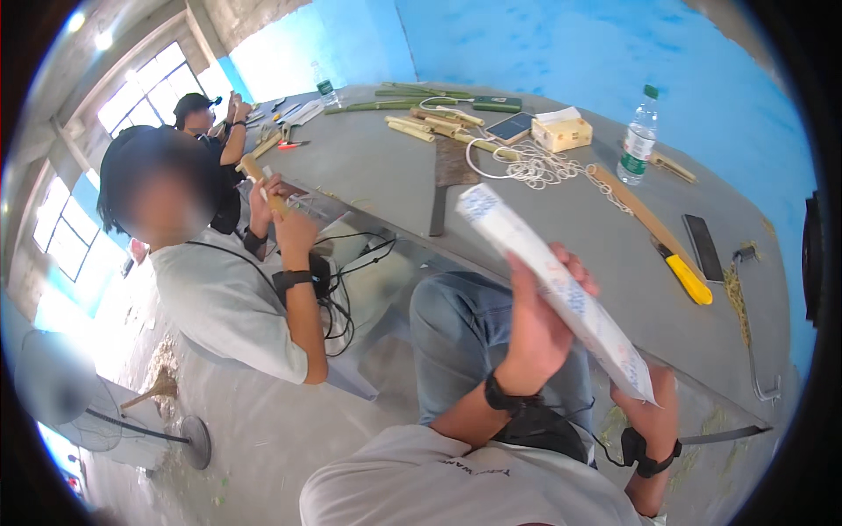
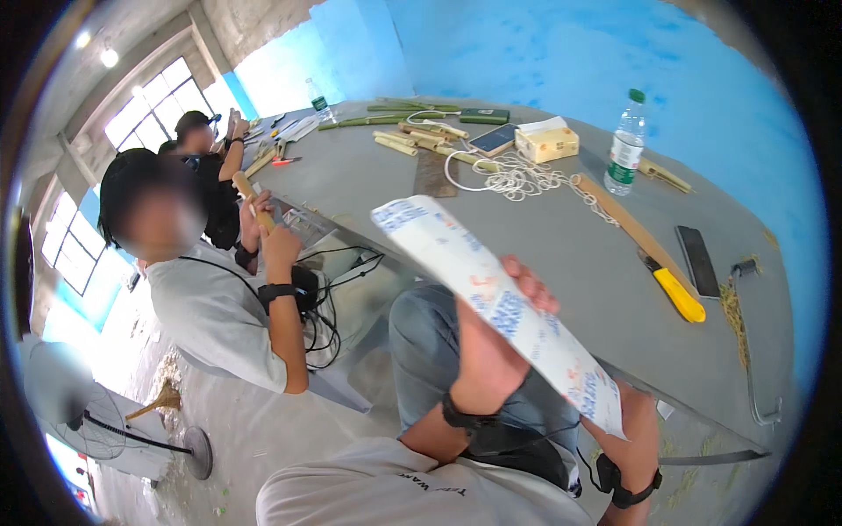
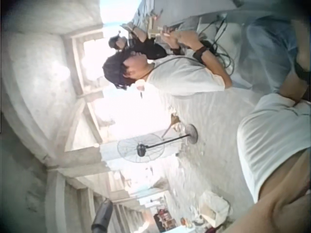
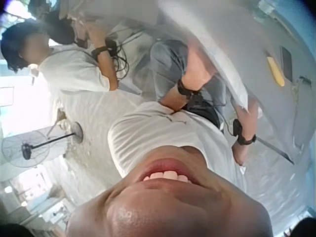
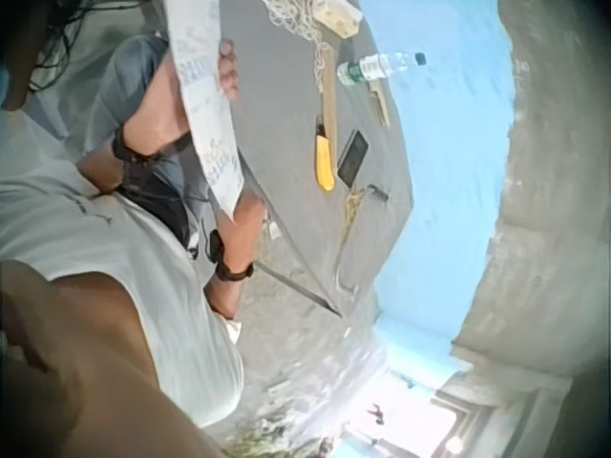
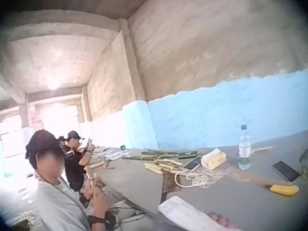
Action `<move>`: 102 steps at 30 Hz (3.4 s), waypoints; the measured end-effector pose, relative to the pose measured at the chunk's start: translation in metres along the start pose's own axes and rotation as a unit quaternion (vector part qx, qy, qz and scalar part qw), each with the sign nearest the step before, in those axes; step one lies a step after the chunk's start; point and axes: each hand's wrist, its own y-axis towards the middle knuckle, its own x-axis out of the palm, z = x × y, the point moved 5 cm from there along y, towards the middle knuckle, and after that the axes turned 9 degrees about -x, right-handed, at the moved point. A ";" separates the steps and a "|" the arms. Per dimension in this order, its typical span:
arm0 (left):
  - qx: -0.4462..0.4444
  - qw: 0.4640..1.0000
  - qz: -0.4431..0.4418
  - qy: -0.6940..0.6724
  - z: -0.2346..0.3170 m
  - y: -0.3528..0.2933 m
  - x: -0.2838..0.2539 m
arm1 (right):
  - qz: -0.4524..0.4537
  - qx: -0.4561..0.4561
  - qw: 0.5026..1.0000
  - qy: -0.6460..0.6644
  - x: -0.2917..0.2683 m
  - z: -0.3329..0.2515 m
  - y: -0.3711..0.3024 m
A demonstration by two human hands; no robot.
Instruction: The recorder is using a sheet of sandpaper to smooth a wooden/bamboo pole.
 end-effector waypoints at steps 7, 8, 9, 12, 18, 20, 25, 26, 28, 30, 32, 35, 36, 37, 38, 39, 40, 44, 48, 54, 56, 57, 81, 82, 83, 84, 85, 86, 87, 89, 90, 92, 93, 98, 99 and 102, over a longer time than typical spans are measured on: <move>0.070 0.988 -0.135 -0.013 0.065 -0.030 0.040 | 0.010 -0.113 0.990 -0.088 -0.029 -0.015 -0.035; 0.071 0.982 -0.176 -0.021 0.076 -0.033 0.045 | -0.001 -0.125 0.988 -0.091 -0.029 -0.027 -0.033; 0.059 0.983 -0.175 -0.024 0.083 -0.032 0.041 | 0.006 -0.115 0.989 -0.092 -0.033 -0.030 -0.032; 0.010 0.965 -0.257 -0.040 0.090 -0.036 0.042 | -0.048 -0.109 0.991 -0.057 -0.032 -0.036 -0.029; 0.020 0.928 -0.372 0.021 0.089 -0.038 0.067 | -0.022 -0.121 0.991 -0.045 -0.041 -0.065 -0.032; 0.059 0.950 -0.306 0.001 0.113 -0.066 0.096 | -0.032 -0.135 0.990 -0.006 -0.042 -0.081 -0.033; 0.041 0.941 -0.335 0.011 0.136 -0.086 0.111 | -0.065 -0.120 0.989 -0.057 -0.051 -0.080 -0.040; 0.065 0.946 -0.314 0.046 0.131 -0.093 0.113 | -0.077 -0.104 0.990 -0.057 -0.049 -0.083 -0.043; 0.091 0.949 -0.291 0.081 0.130 -0.097 0.115 | -0.065 -0.110 0.990 -0.061 -0.047 -0.077 -0.040; 0.055 0.930 -0.320 0.171 0.126 -0.091 0.111 | -0.053 -0.111 0.990 -0.069 -0.049 -0.077 -0.039; 0.054 0.917 -0.359 0.167 0.130 -0.084 0.109 | -0.053 -0.110 0.990 -0.065 -0.052 -0.086 -0.036; 0.050 0.910 -0.378 0.165 0.123 -0.088 0.117 | -0.046 -0.114 0.990 -0.064 -0.052 -0.089 -0.027; 0.044 0.923 -0.336 0.183 0.109 -0.084 0.117 | -0.049 -0.122 0.987 -0.089 -0.054 -0.086 -0.023; 0.038 0.934 -0.293 0.201 0.096 -0.082 0.112 | -0.053 -0.131 0.983 -0.115 -0.056 -0.083 -0.020; 0.039 0.941 -0.279 0.189 0.096 -0.091 0.103 | -0.046 -0.165 0.977 -0.127 -0.059 -0.087 -0.014; 0.040 0.943 -0.280 0.175 0.101 -0.092 0.093 | -0.050 -0.158 0.976 -0.140 -0.057 -0.082 -0.011; -0.002 0.946 -0.260 0.196 0.103 -0.090 0.081 | -0.056 -0.156 0.975 -0.146 -0.055 -0.076 -0.008; 0.026 0.951 -0.149 0.270 0.094 -0.118 0.075 | -0.097 -0.139 0.978 -0.120 -0.048 -0.073 0.001; -0.042 0.979 -0.152 0.132 0.093 -0.126 0.081 | -0.076 -0.127 0.988 -0.049 -0.044 -0.077 -0.006; 0.053 0.826 0.133 0.546 0.154 -0.184 0.004 | -0.093 -0.117 0.988 -0.045 -0.036 -0.066 -0.007; 0.152 0.630 0.186 0.739 0.167 -0.200 -0.004 | -0.031 -0.127 0.991 0.021 -0.042 -0.059 -0.015; 0.197 0.659 0.236 0.686 0.171 -0.204 -0.014 | 0.028 -0.143 0.987 0.066 -0.050 -0.054 -0.016; -0.123 0.960 -0.025 0.252 0.106 -0.147 0.048 | -0.178 -0.119 0.972 -0.094 -0.054 -0.047 -0.008; -0.144 0.967 -0.044 0.205 0.108 -0.139 0.054 | -0.178 -0.117 0.972 -0.097 -0.052 -0.048 -0.012; -0.164 0.972 -0.065 0.156 0.107 -0.133 0.059 | -0.170 -0.167 0.965 -0.112 -0.051 -0.052 -0.011; -0.183 0.974 -0.086 0.106 0.105 -0.132 0.063 | -0.161 -0.217 0.954 -0.128 -0.050 -0.056 -0.012; -0.183 0.974 -0.090 0.102 0.105 -0.128 0.060 | -0.161 -0.216 0.954 -0.134 -0.048 -0.056 -0.011; -0.121 0.981 -0.121 0.090 0.109 -0.125 0.056 | -0.181 -0.189 0.961 -0.092 -0.044 -0.051 -0.008; -0.061 0.984 -0.152 0.077 0.114 -0.122 0.051 | -0.201 -0.160 0.965 -0.051 -0.038 -0.052 -0.004; -0.056 0.992 -0.092 0.064 0.119 -0.128 0.008 | -0.189 -0.105 0.976 -0.035 -0.029 -0.073 0.001; -0.058 0.997 -0.027 0.050 0.123 -0.131 -0.004 | -0.190 -0.039 0.977 -0.087 -0.023 -0.074 0.001; -0.029 0.966 0.002 0.258 0.109 -0.124 0.004 | -0.195 -0.068 0.978 -0.025 -0.010 -0.060 0.004; -0.001 0.890 0.036 0.455 0.102 -0.118 0.012 | -0.194 -0.070 0.978 -0.024 -0.004 -0.062 0.005; 0.034 0.951 -0.019 0.308 0.079 -0.103 0.016 | -0.169 -0.140 0.974 0.051 0.009 -0.077 0.001; 0.077 0.971 -0.022 0.226 0.081 -0.104 0.019 | -0.188 -0.119 0.975 0.001 0.008 -0.078 -0.001; 0.116 0.986 -0.040 0.111 0.098 -0.109 0.028 | -0.200 -0.084 0.975 -0.049 -0.003 -0.070 -0.007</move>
